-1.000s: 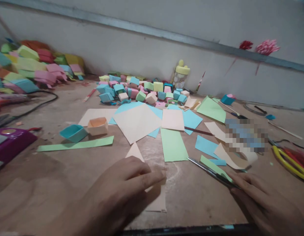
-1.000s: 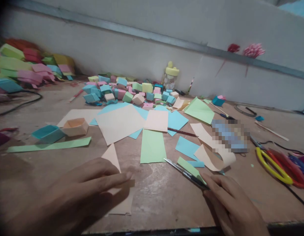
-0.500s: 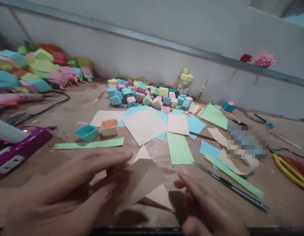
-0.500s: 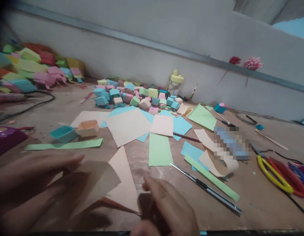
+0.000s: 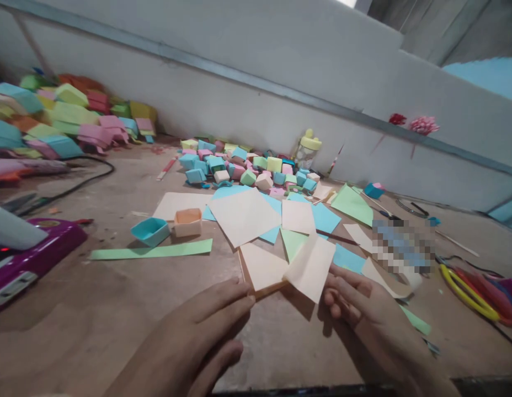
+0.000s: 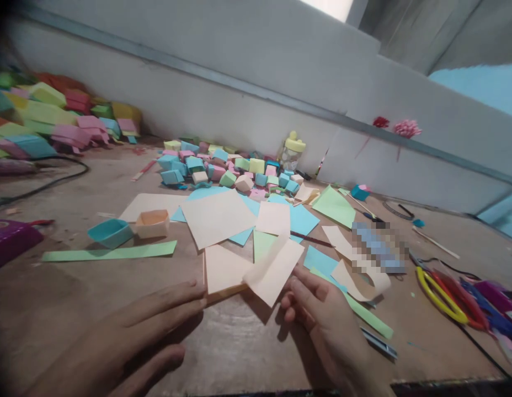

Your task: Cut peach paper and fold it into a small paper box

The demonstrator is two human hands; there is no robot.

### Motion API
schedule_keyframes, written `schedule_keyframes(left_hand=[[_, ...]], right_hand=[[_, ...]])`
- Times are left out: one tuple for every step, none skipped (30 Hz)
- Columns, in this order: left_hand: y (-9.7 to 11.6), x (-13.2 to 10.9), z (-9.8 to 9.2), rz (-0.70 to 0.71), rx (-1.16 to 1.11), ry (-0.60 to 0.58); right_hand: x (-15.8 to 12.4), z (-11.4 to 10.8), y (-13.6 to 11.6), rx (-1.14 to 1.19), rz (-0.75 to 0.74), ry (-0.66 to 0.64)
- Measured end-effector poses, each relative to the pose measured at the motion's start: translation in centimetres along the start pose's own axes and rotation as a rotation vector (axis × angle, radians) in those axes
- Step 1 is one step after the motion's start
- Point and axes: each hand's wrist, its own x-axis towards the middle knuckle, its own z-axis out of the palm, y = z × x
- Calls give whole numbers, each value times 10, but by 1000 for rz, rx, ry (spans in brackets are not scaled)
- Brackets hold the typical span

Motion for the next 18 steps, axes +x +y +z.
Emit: schedule_keyframes(left_hand=[[-1,-1,0,22,22,-1],[0,-1,0,40,29,-2],[1,1,-2,51,22,-8],[4,5,-4,63,8,-14],[6,9,-7,58,4,-8],[9,15,-11,52,6,-2],[11,20,-13,41,31,26],[14,25,-16,44,70,41],[15,29,-16,59,117,47],[16,31,-16,89,159,47],[16,32,-14,114,186,25],[15,32,-11,135,200,10],[14,30,-8,140,204,-1],[12,28,-4,132,199,-17],[10,25,0,143,191,5],[7,21,3,141,174,6],[5,18,5,142,147,21],[4,15,6,137,104,37]], right_hand=[[-1,-1,1,13,3,26],[-2,-1,2,15,2,50],[-4,0,4,3,-5,70],[-5,1,6,-23,-16,82],[-6,4,7,-59,-29,82],[-6,7,7,-100,-40,76],[-5,10,6,-142,-54,70],[-3,13,4,-177,-74,69],[0,15,1,-203,-96,70],[3,17,-2,-225,-118,72],[7,18,-7,-243,-139,76],[12,18,-12,-252,-162,82],[16,16,-17,-252,-189,92],[20,14,-23,-253,-223,106],[23,11,-28,-254,-263,123],[24,9,-31,-258,-307,141],[24,6,-34,-270,-352,159],[23,5,-35,-289,-389,171]])
